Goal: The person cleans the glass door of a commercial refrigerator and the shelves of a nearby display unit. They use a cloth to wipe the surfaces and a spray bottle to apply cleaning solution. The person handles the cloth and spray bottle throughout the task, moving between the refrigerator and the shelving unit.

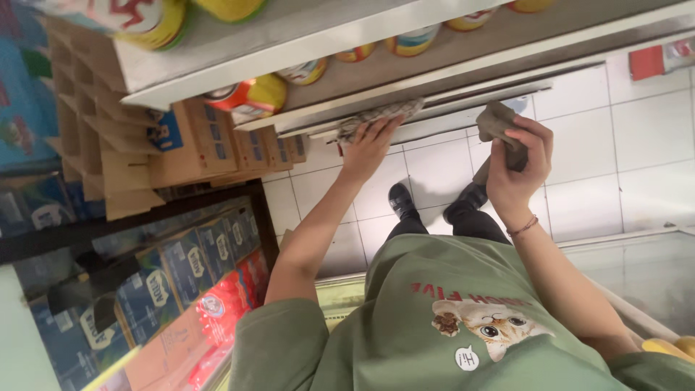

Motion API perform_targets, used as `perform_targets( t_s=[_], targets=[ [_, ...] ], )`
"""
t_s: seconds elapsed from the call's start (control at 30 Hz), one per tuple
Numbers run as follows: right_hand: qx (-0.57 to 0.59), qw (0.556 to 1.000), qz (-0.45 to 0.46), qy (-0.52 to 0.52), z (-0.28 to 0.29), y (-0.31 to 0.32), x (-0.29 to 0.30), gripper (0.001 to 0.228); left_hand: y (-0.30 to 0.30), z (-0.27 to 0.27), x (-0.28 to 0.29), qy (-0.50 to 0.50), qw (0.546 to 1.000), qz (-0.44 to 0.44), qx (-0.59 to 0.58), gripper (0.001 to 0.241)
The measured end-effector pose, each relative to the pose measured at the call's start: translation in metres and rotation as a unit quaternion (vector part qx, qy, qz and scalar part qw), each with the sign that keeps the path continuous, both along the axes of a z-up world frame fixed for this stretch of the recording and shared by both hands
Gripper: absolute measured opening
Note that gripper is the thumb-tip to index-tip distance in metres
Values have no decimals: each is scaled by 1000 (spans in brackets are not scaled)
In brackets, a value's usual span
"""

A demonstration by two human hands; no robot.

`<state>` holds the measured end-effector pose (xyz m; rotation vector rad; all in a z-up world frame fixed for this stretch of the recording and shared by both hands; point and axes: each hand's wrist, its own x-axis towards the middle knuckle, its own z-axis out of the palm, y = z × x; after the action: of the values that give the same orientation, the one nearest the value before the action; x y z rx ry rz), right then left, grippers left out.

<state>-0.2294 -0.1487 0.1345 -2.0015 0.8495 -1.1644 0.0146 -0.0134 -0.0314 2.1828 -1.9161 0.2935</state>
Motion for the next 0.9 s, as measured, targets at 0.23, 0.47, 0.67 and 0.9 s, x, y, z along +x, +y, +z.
perform_targets(
  t_s=[0.23,0.47,0.67,0.9],
  targets=[
    [17,998,-67,-13,1,-31,-35,24,-91,17,-63,10,997,-67,29,68],
    [23,990,-135,-40,-1,-72,-89,24,-170,10,-119,-98,990,-97,23,47],
    [18,978,-201,-44,-3,-114,-140,26,-238,18,-172,-248,965,-83,30,41],
    [7,967,-250,-53,-4,-161,-190,26,-321,21,-227,-262,955,-134,42,36]
  ],
)
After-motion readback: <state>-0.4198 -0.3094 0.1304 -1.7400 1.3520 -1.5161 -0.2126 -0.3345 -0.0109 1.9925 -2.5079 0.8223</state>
